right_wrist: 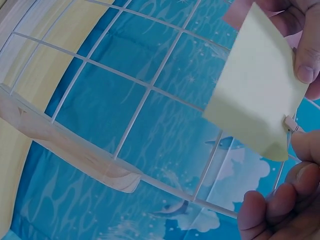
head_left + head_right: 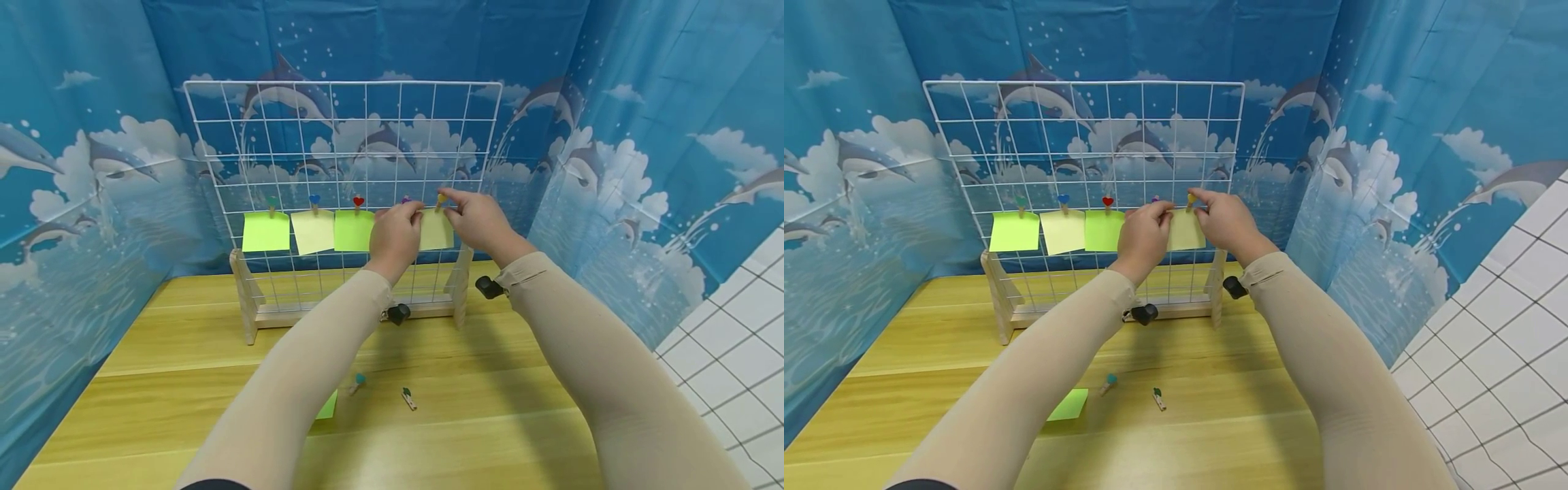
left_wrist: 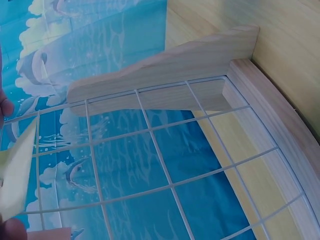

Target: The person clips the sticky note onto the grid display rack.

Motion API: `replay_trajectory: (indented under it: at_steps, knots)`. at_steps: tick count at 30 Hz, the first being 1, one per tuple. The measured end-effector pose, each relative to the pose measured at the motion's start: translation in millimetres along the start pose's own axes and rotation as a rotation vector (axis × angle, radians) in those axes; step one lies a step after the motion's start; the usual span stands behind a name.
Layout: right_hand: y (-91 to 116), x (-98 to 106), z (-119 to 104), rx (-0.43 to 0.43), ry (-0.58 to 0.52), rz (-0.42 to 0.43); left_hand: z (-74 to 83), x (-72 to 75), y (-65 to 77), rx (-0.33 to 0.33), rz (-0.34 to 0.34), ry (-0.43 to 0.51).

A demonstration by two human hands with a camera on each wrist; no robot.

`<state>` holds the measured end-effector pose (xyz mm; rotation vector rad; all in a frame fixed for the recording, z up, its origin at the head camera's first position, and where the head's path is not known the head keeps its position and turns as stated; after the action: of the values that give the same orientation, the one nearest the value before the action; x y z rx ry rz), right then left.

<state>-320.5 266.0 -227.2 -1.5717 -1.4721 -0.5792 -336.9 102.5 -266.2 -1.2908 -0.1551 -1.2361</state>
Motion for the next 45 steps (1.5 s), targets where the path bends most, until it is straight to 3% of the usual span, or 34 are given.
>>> replay_trajectory:
  at_steps: [29, 45]
  knots:
    - [2.4, -0.9, -2.3, -0.008, -0.025, -0.008, -3.2, 4.2, 2.6, 0.012, 0.025, 0.028]
    - [4.5, 0.0, -4.3, 0.035, -0.011, -0.002, -11.7, 18.2, 13.3, -0.068, -0.021, 0.008]
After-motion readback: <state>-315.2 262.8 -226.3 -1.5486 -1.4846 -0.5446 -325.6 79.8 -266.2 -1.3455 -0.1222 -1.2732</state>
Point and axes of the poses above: each hand's wrist, its own y-axis away from the middle knuckle, its own x-axis out of the back of the hand, z = x × y, the point moved 3 cm from there along -y, towards the middle knuckle, and after that the axes turned 8 degrees about -y, right-handed, at the moved point
